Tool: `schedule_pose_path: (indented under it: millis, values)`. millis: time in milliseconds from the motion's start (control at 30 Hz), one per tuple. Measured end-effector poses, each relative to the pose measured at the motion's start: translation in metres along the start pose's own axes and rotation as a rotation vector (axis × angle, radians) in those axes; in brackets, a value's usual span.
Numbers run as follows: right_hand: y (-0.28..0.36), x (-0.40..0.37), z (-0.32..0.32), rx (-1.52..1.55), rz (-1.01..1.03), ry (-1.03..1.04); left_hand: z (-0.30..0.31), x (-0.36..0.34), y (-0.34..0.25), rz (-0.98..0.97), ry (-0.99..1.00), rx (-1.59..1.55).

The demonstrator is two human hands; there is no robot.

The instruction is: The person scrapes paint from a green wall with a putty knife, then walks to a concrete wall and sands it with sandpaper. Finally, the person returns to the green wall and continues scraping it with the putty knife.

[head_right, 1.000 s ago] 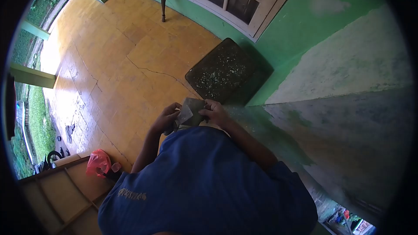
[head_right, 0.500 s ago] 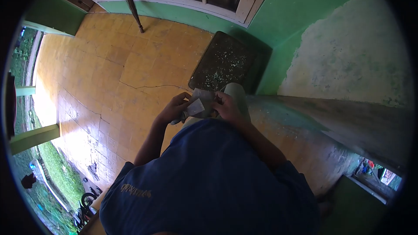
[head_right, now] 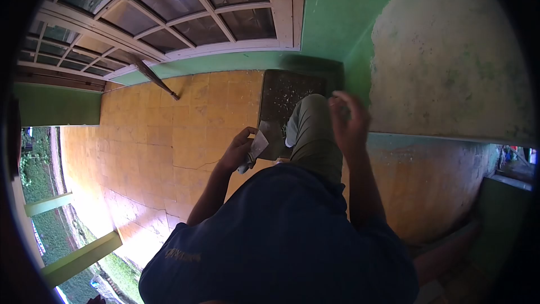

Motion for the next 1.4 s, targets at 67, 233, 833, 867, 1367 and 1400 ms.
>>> schedule_pose_path:
  millis: [67, 233, 833, 867, 1367, 1400]
  values:
    - [-0.002, 0.074, 0.056, -0.155, 0.154, -0.488, -0.003, 0.031, -0.023, 0.012, 0.008, -0.004]
    - [0.018, 0.175, 0.146, -0.277, 0.629, -0.831, -0.049, 0.110, -0.126, -0.102, 0.140, 0.072]
    - [0.048, 0.241, 0.169, -0.388, 0.214, -0.372, -0.192, 0.145, -0.323, -0.090, 0.145, -0.036]
    - [0.049, 0.240, 0.154, -0.301, 0.105, -0.306, -0.195, 0.149, -0.326, -0.082, 0.145, -0.106]
    - [0.062, 0.236, 0.019, 0.299, -0.654, -0.134, -0.275, 0.173, -0.413, -0.155, 0.428, -0.078]
    - [0.069, 0.241, 0.021, 0.307, -0.682, -0.108, -0.276, 0.173, -0.419, -0.181, 0.426, -0.046]
Point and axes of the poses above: each hand's wrist, its own x-axis towards the middle knuckle, its own z-axis out of the back of the hand, y = z × x, the point moved 3 cm from there along x, towards the middle knuckle, and after that the axes turned 14 degrees about -y, right-handed, at the moved point
